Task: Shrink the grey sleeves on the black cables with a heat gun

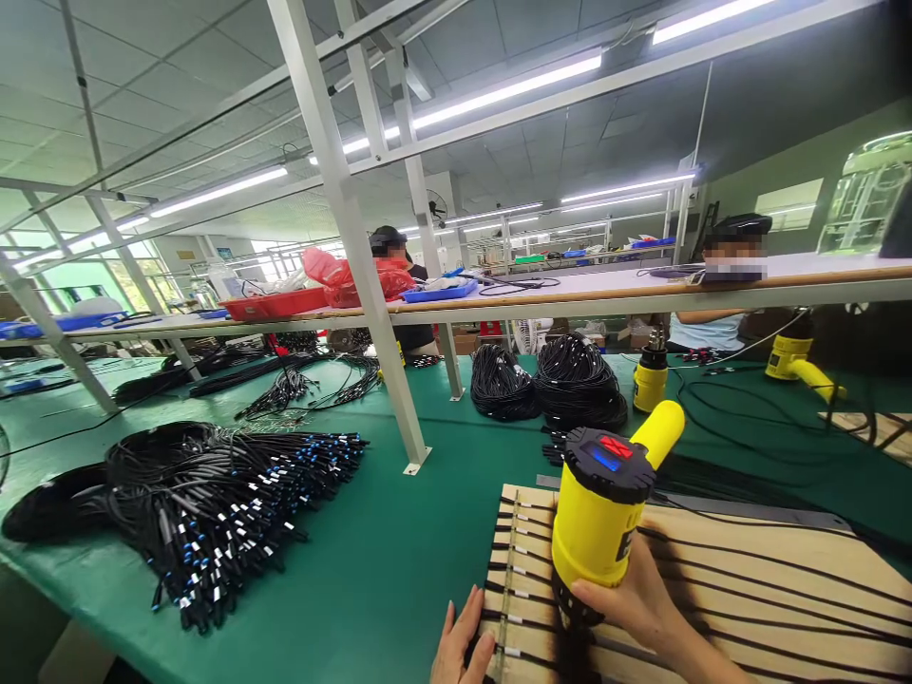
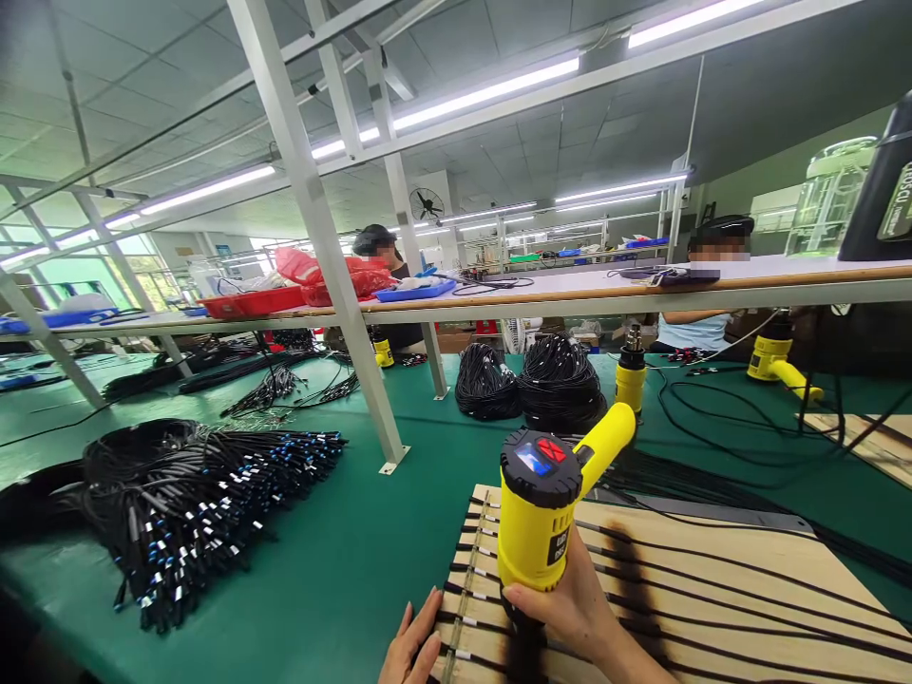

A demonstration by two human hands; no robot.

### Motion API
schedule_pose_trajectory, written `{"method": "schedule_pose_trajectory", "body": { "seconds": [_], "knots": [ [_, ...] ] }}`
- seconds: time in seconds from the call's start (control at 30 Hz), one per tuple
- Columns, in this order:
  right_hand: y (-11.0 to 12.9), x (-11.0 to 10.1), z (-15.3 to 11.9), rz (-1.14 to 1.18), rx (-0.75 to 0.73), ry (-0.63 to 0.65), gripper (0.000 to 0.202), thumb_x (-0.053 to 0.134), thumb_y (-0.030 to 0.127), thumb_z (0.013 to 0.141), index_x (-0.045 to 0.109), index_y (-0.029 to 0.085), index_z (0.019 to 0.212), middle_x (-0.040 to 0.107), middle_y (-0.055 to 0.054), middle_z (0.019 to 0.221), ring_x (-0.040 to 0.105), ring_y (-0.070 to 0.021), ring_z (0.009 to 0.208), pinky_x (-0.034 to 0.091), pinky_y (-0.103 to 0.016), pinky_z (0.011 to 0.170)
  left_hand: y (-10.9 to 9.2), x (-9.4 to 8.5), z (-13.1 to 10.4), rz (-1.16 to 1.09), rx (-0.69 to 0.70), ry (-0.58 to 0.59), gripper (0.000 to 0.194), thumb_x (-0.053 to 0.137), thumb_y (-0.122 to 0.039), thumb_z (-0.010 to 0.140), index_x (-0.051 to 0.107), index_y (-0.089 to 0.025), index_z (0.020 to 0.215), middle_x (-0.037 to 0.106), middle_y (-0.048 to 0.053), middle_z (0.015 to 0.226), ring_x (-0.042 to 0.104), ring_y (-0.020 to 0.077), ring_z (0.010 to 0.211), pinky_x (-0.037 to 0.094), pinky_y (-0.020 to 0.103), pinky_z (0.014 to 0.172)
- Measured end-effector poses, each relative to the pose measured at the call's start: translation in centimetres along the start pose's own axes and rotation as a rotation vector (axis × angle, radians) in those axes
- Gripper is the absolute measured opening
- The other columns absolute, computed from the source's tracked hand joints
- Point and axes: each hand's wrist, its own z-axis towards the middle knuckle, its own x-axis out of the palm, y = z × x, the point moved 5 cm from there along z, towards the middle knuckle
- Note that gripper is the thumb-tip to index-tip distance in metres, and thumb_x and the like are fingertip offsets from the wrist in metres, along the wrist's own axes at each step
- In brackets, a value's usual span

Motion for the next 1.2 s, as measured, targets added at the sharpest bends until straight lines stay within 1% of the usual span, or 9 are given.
{"method": "schedule_pose_trajectory", "body": {
  "seconds": [0.1, 0.27, 0.4, 0.6, 0.7, 0.83, 0.97, 1.07, 1.2],
  "knots": [
    [-0.1, 0.1, 0.1, 0.009, -0.007, -0.026, 0.042, 0.074, 0.031, 0.058, 0.057, 0.023, 0.096, 0.069, -0.005, 0.087, 0.063, -0.0267, 0.076, 0.052, -0.041, 0.068, 0.1, 0.1, -0.1, -0.006, 0.015, -0.015, 0.047, 0.045, -0.05, 0.086, 0.046, -0.03, 0.129, 0.046, 0.003, 0.134, 0.041, 0.0258, 0.125, 0.019, 0.05, 0.109],
    [-0.4, -0.1, 0.2, -0.031, -0.008, -0.051, 0.044, 0.075, 0.03, 0.057, 0.054, 0.024, 0.095, 0.069, -0.005, 0.086, 0.063, -0.0266, 0.073, 0.051, -0.042, 0.067, 1.1, 0.5, 0.0, -0.016, 0.017, -0.013, 0.05, 0.042, -0.053, 0.086, 0.044, -0.03, 0.13, 0.044, 0.003, 0.135, 0.041, 0.0263, 0.126, 0.014, 0.053, 0.109],
    [-0.4, 0.0, 0.3, -0.001, -0.013, 0.011, 0.043, 0.073, 0.034, 0.061, 0.054, 0.024, 0.098, 0.068, -0.005, 0.09, 0.062, -0.0269, 0.078, 0.051, -0.043, 0.071, 1.7, 0.9, 0.0, -0.008, 0.009, -0.019, 0.054, 0.039, -0.057, 0.086, 0.043, -0.029, 0.131, 0.042, 0.003, 0.136, 0.04, 0.0261, 0.127, 0.012, 0.053, 0.11],
    [-0.3, -0.4, 0.8, -0.055, -0.033, -0.048, 0.045, 0.074, 0.031, 0.06, 0.053, 0.023, 0.098, 0.067, -0.005, 0.089, 0.062, -0.0258, 0.076, 0.051, -0.041, 0.068, 0.4, 0.6, 0.1, 0.029, -0.054, 0.079, 0.059, 0.034, -0.061, 0.085, 0.04, -0.028, 0.134, 0.038, 0.002, 0.139, 0.035, 0.0251, 0.13, 0.009, 0.051, 0.111],
    [-0.3, -0.4, 1.0, -0.032, -0.052, -0.043, 0.045, 0.075, 0.028, 0.06, 0.051, 0.024, 0.098, 0.067, -0.003, 0.085, 0.062, -0.0239, 0.072, 0.052, -0.039, 0.065, 0.3, 0.4, 0.0, 0.029, -0.053, 0.084, 0.059, 0.033, -0.061, 0.085, 0.039, -0.028, 0.134, 0.037, 0.002, 0.139, 0.034, 0.0243, 0.13, 0.009, 0.05, 0.112],
    [-0.5, -0.4, 1.3, -0.018, -0.055, -0.048, 0.049, 0.076, 0.027, 0.06, 0.049, 0.026, 0.101, 0.067, -0.001, 0.085, 0.062, -0.0232, 0.071, 0.052, -0.038, 0.063, 1.8, 1.0, 0.0, 0.018, -0.02, 0.034, 0.055, 0.034, -0.058, 0.087, 0.039, -0.03, 0.134, 0.038, 0.001, 0.139, 0.035, 0.024, 0.13, 0.009, 0.05, 0.112],
    [-0.5, -0.8, 1.8, -0.022, -0.042, -0.045, 0.049, 0.076, 0.029, 0.062, 0.049, 0.023, 0.102, 0.067, -0.005, 0.092, 0.063, -0.0265, 0.079, 0.052, -0.042, 0.071, 2.9, 1.3, -0.1, 0.006, 0.02, -0.037, 0.052, 0.036, -0.056, 0.087, 0.042, -0.031, 0.133, 0.041, 0.001, 0.138, 0.038, 0.0254, 0.128, 0.01, 0.052, 0.111],
    [-0.6, -1.1, 1.7, -0.023, -0.025, -0.045, 0.046, 0.075, 0.031, 0.062, 0.051, 0.023, 0.1, 0.067, -0.005, 0.091, 0.063, -0.0273, 0.08, 0.051, -0.044, 0.072, 2.2, 1.0, -0.1, -0.008, 0.02, -0.014, 0.051, 0.04, -0.054, 0.087, 0.042, -0.031, 0.132, 0.041, 0.001, 0.137, 0.038, 0.0258, 0.128, 0.013, 0.052, 0.111],
    [-0.6, -1.5, 0.6, -0.015, -0.013, -0.068, 0.045, 0.076, 0.03, 0.061, 0.051, 0.026, 0.099, 0.068, -0.003, 0.09, 0.062, -0.0262, 0.078, 0.051, -0.042, 0.07, 0.4, 0.3, 0.0, -0.004, 0.002, 0.028, 0.05, 0.041, -0.053, 0.087, 0.041, -0.031, 0.132, 0.04, 0.002, 0.137, 0.037, 0.026, 0.128, 0.013, 0.053, 0.11]
  ]
}}
